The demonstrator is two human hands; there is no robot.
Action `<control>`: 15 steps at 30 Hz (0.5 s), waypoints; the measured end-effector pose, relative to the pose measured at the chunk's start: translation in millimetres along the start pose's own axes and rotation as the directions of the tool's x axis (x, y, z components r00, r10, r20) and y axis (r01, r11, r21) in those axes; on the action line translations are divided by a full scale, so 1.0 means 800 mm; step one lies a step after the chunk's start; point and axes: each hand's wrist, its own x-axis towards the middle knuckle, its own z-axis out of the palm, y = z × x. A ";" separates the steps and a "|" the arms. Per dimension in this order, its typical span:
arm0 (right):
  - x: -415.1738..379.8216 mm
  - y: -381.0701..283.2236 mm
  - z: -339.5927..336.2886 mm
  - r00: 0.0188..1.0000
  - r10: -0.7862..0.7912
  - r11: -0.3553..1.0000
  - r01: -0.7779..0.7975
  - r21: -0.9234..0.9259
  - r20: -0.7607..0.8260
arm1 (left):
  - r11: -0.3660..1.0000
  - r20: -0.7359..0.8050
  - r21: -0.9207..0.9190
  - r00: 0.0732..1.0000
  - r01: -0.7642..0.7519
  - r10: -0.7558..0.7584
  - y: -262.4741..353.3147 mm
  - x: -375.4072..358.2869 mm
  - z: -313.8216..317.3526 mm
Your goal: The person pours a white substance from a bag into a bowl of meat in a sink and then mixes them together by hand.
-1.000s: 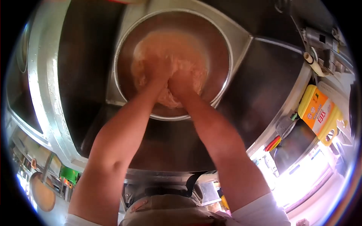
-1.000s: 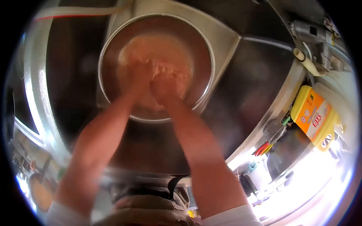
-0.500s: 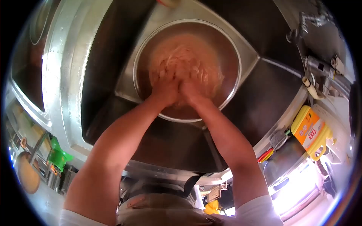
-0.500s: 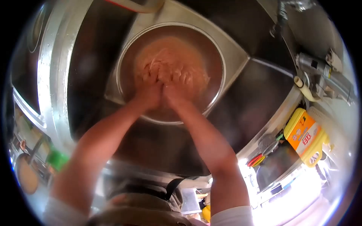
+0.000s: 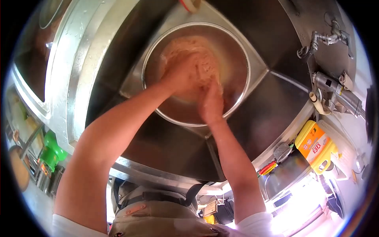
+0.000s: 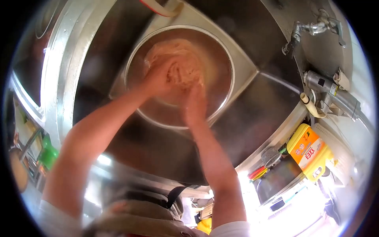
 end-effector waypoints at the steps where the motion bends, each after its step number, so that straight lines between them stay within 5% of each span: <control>1: -0.016 -0.047 -0.005 0.989 -0.144 0.914 0.144 -0.380 0.028 | 0.985 -0.085 0.117 0.989 0.127 -0.117 0.006 -0.015 0.015; 2: -0.020 -0.074 -0.002 0.958 -0.267 0.671 0.265 -0.692 0.108 | 0.940 -0.186 0.223 0.958 0.257 -0.218 0.014 -0.024 0.031; 3: -0.014 -0.071 0.012 0.970 -0.133 0.790 0.226 -0.569 0.201 | 0.867 -0.294 0.312 0.907 0.390 -0.302 0.016 -0.024 0.044; 5: 0.007 -0.043 0.053 0.894 0.092 0.949 0.054 -0.310 0.439 | 0.767 -0.261 0.325 0.832 0.553 -0.489 0.016 0.001 0.061; 6: 0.017 -0.028 0.079 0.901 0.190 0.944 -0.057 -0.326 0.390 | 0.706 -0.237 0.332 0.780 0.626 -0.579 0.012 0.010 0.069; 9: 0.040 -0.022 0.106 0.906 0.343 0.924 -0.278 -0.261 0.249 | 0.850 0.010 -0.020 0.851 0.526 -0.526 -0.055 0.068 0.094; 11: 0.049 -0.030 0.100 0.879 0.438 0.892 -0.451 0.034 0.186 | 0.911 0.113 -0.049 0.909 0.409 -0.402 -0.043 0.075 0.099; 12: 0.055 -0.036 0.088 0.833 0.497 0.793 -0.549 0.265 0.241 | 0.949 0.139 0.004 0.939 0.317 -0.314 -0.040 0.086 0.089; 13: 0.054 -0.049 0.055 0.744 0.541 0.556 -0.666 0.497 0.392 | 0.971 0.175 0.060 0.955 0.233 -0.240 -0.032 0.088 0.072; 15: 0.035 -0.067 -0.028 0.599 0.516 0.042 -0.732 0.681 0.612 | 0.987 0.283 0.135 0.952 0.083 -0.119 -0.008 0.065 0.051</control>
